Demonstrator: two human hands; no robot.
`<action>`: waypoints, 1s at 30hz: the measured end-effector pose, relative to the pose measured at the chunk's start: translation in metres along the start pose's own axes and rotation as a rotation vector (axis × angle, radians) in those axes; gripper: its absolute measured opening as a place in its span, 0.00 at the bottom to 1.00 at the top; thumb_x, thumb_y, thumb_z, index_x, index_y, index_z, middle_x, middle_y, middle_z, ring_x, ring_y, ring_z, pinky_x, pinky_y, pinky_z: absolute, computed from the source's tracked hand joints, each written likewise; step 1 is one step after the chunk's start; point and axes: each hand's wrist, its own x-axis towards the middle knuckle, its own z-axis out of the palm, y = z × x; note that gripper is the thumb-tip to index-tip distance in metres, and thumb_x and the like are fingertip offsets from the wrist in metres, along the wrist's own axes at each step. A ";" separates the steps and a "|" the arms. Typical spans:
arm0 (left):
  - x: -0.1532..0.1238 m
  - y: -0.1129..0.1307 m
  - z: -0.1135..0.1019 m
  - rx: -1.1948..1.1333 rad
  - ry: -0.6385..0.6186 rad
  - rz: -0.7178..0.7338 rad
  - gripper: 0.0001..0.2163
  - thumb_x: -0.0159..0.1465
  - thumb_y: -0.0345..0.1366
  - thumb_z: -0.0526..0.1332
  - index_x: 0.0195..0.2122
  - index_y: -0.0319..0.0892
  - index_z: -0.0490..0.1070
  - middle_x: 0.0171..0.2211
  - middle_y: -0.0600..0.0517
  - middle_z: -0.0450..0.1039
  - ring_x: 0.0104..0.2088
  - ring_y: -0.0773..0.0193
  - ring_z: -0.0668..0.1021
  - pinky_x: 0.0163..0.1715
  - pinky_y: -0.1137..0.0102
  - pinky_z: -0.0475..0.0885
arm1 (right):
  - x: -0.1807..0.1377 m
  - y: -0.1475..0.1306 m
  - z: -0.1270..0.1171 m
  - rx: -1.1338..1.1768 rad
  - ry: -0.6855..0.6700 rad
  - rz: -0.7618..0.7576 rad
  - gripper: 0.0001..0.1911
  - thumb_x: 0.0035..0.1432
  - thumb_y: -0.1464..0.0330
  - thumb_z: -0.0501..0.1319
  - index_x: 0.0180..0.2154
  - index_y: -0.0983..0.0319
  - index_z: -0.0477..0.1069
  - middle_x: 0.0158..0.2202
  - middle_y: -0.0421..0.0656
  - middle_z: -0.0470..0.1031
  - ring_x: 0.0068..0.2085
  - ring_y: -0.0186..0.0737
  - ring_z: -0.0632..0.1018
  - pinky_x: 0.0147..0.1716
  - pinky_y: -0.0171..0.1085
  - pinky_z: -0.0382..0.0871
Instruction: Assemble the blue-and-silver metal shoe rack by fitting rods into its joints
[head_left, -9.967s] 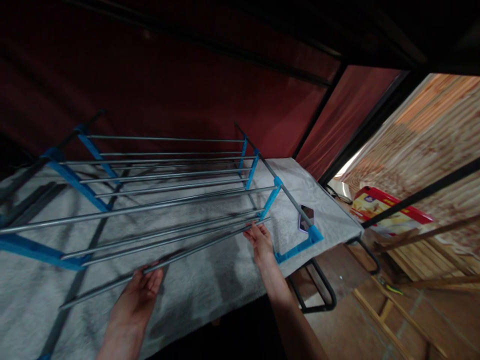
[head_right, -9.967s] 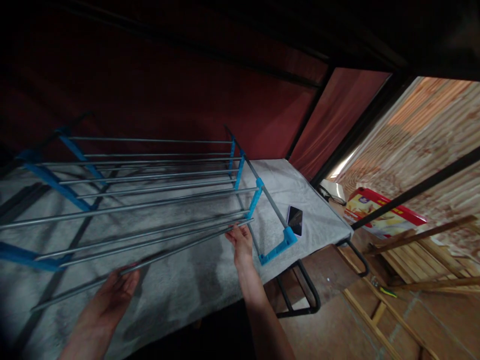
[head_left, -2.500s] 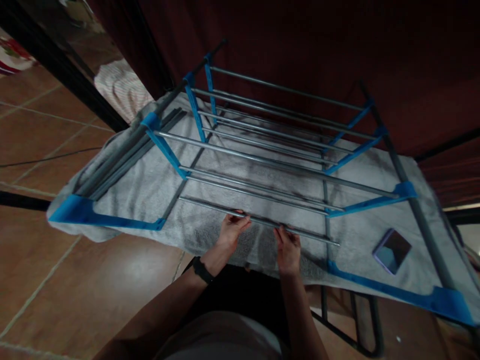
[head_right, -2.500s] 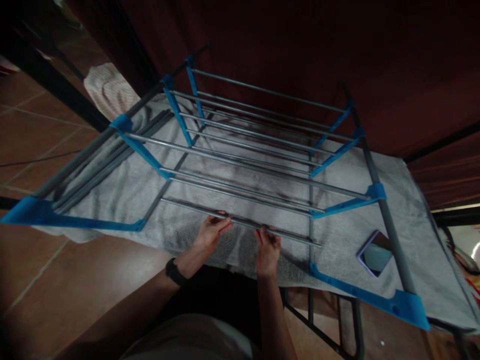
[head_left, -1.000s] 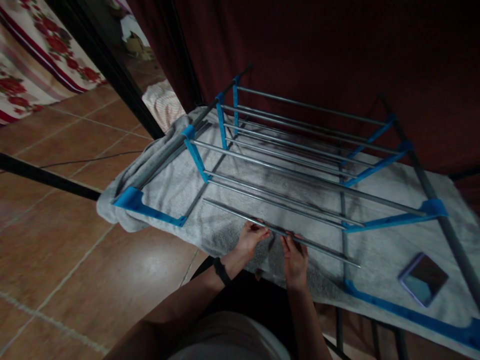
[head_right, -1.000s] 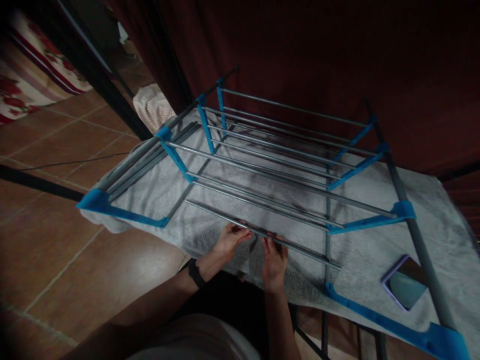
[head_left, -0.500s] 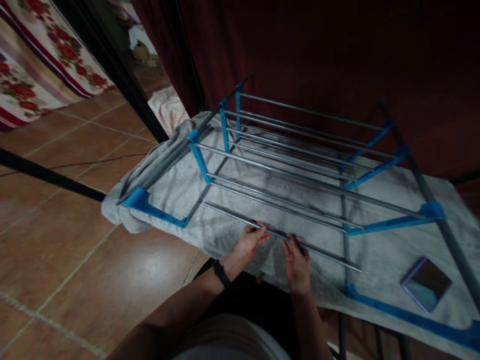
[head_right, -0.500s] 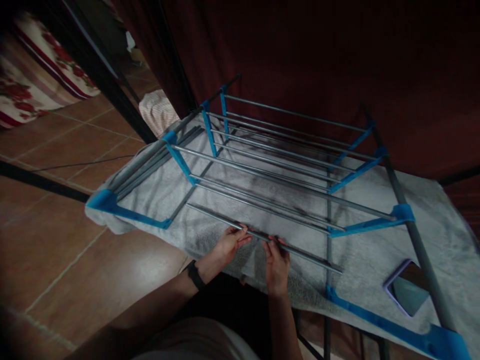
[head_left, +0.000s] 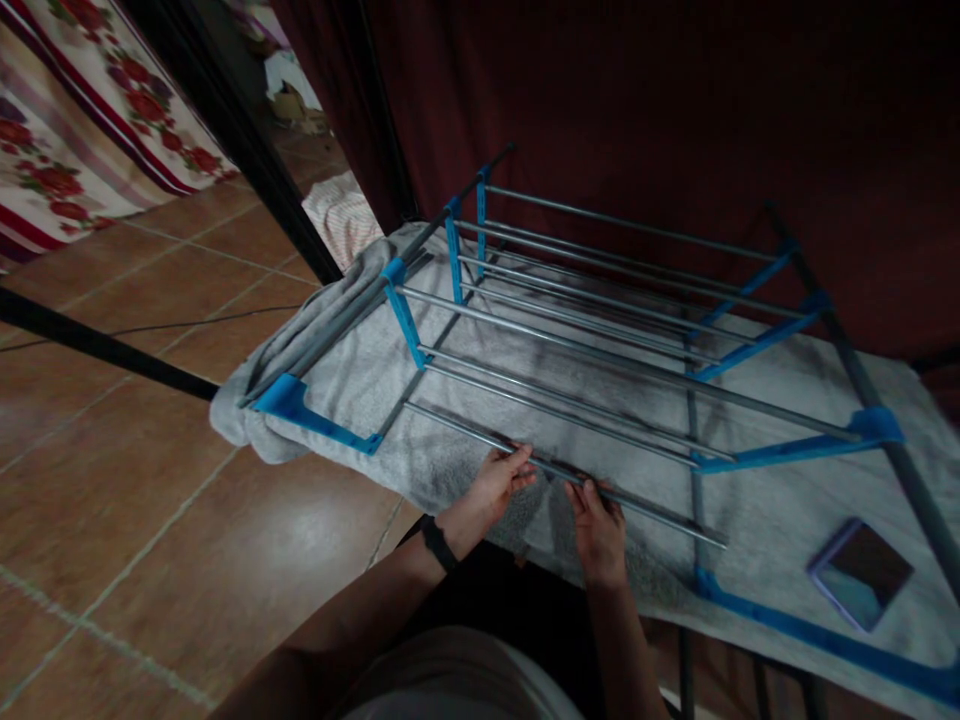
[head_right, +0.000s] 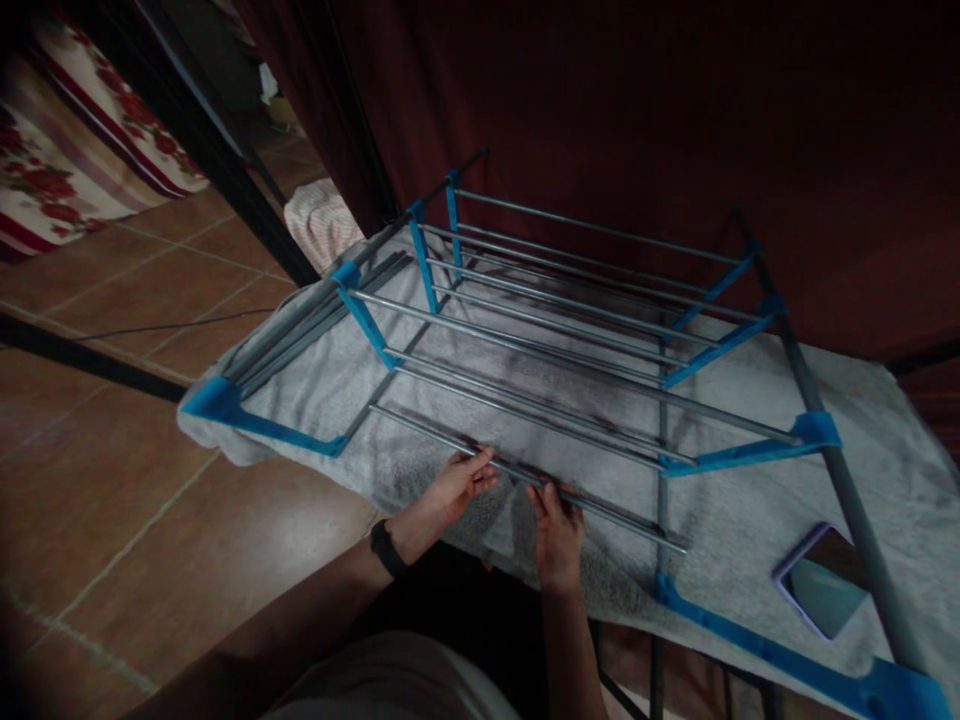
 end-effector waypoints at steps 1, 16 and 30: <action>0.000 0.000 0.001 0.012 0.010 0.002 0.16 0.55 0.32 0.84 0.36 0.40 0.80 0.33 0.51 0.83 0.30 0.64 0.84 0.31 0.71 0.80 | 0.000 0.000 -0.001 0.007 -0.002 0.005 0.19 0.49 0.59 0.84 0.36 0.57 0.79 0.40 0.37 0.86 0.44 0.40 0.87 0.54 0.47 0.87; -0.003 0.013 -0.007 -0.041 -0.082 0.017 0.20 0.48 0.23 0.83 0.37 0.43 0.78 0.35 0.51 0.85 0.39 0.59 0.87 0.43 0.67 0.81 | -0.005 -0.005 0.007 0.027 0.011 0.083 0.20 0.48 0.58 0.85 0.37 0.57 0.82 0.35 0.37 0.86 0.37 0.40 0.87 0.45 0.44 0.87; -0.003 0.021 0.000 0.050 -0.009 0.010 0.16 0.49 0.22 0.81 0.34 0.42 0.80 0.34 0.51 0.87 0.37 0.60 0.88 0.42 0.68 0.82 | -0.008 -0.006 0.021 0.067 0.070 0.053 0.24 0.45 0.55 0.85 0.37 0.56 0.79 0.33 0.35 0.83 0.35 0.38 0.86 0.43 0.41 0.85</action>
